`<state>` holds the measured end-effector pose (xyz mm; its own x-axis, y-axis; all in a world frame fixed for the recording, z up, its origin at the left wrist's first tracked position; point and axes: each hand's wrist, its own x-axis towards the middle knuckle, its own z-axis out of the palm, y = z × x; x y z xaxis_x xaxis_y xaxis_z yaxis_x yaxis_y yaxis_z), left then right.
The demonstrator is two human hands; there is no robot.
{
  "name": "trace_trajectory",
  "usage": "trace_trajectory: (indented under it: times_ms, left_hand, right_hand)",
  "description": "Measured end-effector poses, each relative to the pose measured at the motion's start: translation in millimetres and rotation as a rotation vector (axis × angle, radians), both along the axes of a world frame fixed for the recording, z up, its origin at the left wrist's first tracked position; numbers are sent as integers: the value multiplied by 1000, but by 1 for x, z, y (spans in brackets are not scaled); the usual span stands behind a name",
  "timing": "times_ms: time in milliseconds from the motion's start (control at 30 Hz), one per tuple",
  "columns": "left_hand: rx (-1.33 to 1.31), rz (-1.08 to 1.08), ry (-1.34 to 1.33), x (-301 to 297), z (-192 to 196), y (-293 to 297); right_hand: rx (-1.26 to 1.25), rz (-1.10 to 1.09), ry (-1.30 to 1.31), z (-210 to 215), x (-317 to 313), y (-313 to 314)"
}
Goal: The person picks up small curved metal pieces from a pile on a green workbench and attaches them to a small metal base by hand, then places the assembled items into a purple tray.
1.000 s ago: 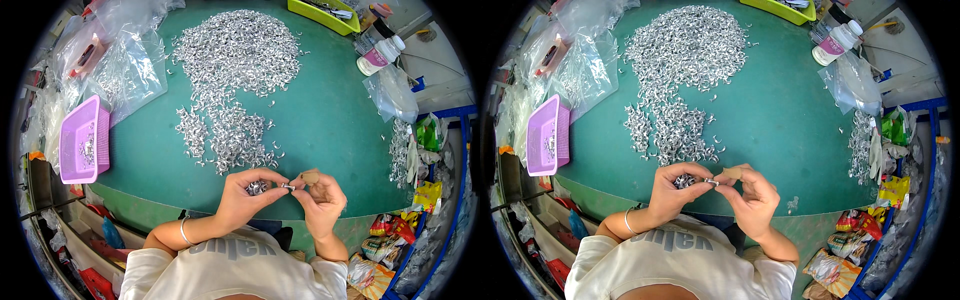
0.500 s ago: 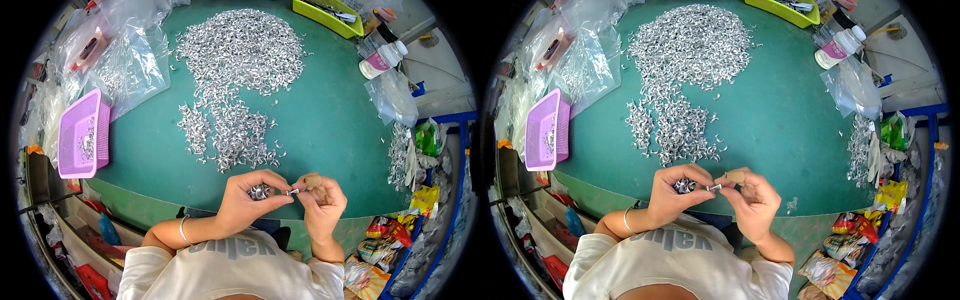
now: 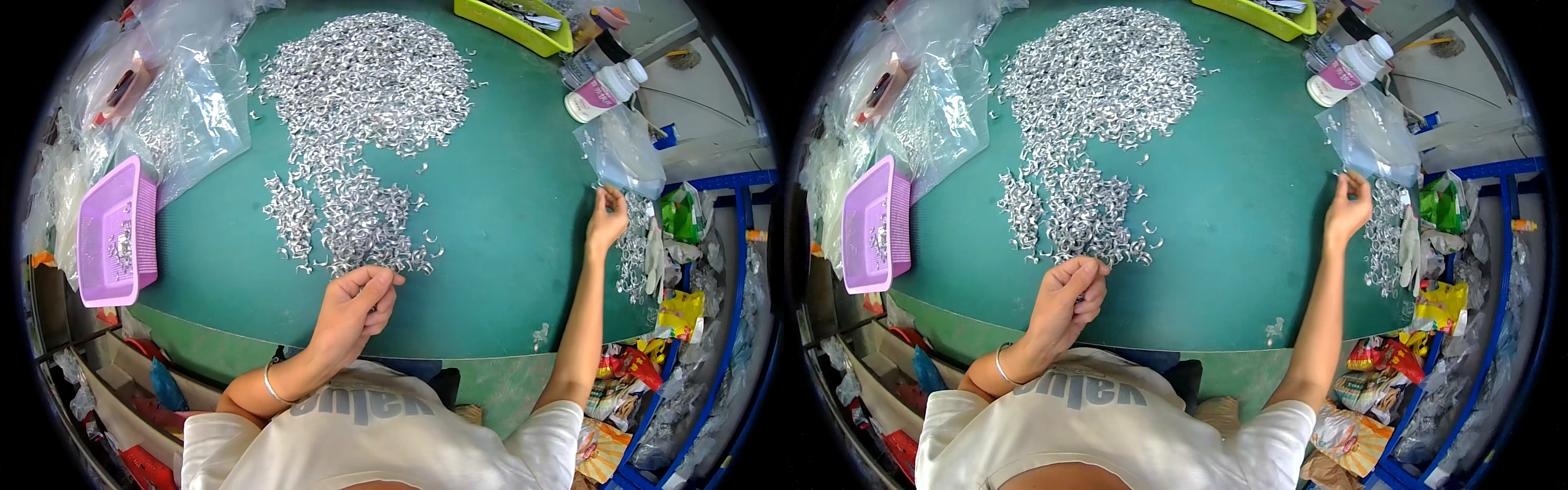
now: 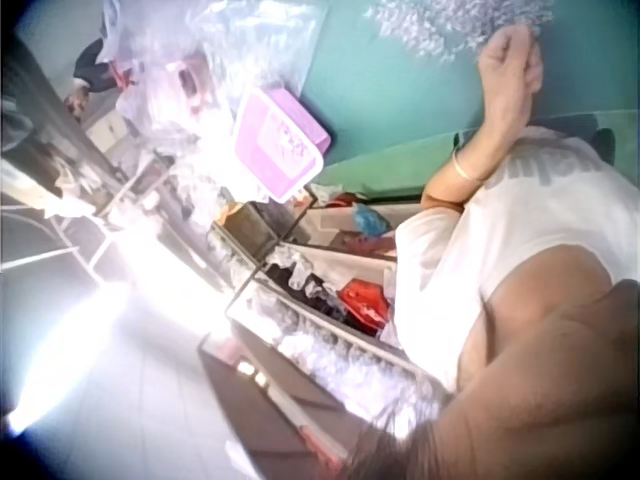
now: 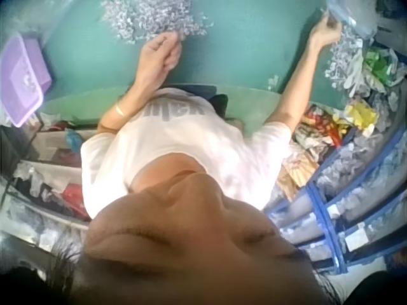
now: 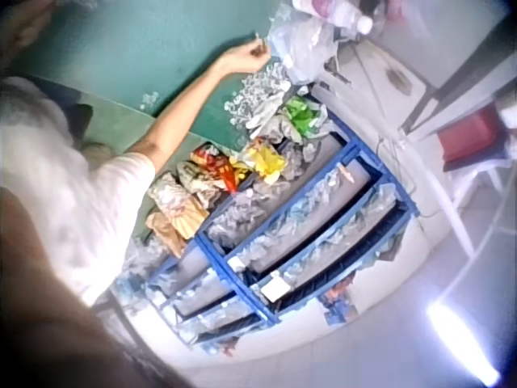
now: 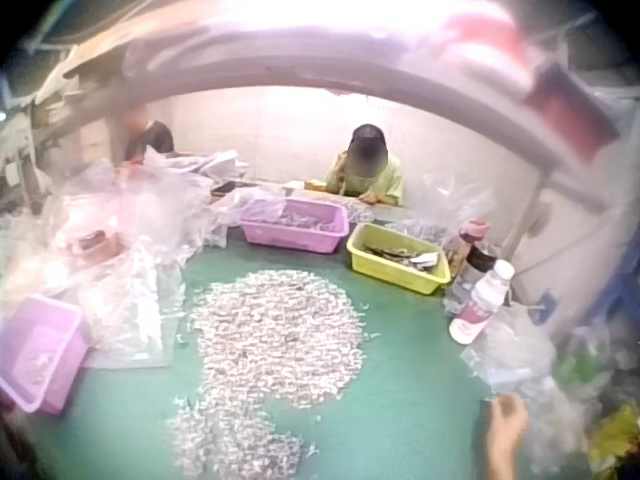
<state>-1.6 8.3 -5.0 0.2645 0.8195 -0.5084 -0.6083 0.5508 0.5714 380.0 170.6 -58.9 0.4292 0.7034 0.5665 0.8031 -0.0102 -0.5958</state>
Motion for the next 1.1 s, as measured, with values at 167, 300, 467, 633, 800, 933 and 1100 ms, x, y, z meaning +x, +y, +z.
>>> trace_trajectory:
  times_ms: [167,300,467,633,800,933,1100]
  left_hand:
    - [-133,-10,-218,-6,-4,7]
    - [-243,45,-202,-4,-1,8]
    - [-208,0,-240,0,-10,5]
    - [-182,-27,-272,-4,-11,2]
    - [-23,5,-128,-3,-7,-4]
    - [197,-40,195,0,4,-5]
    - [449,-16,318,2,5,-5]
  right_hand:
    - [-124,-64,-267,-1,3,-1]
    - [-225,513,-124,22,-110,-47]
    - [-417,774,-180,33,-200,-111]
    - [-345,794,-167,24,-203,-117]
    - [-642,932,968,46,-204,-140]
    - [-649,994,1454,59,-209,-157]
    - [-576,1027,1377,66,-213,-168]
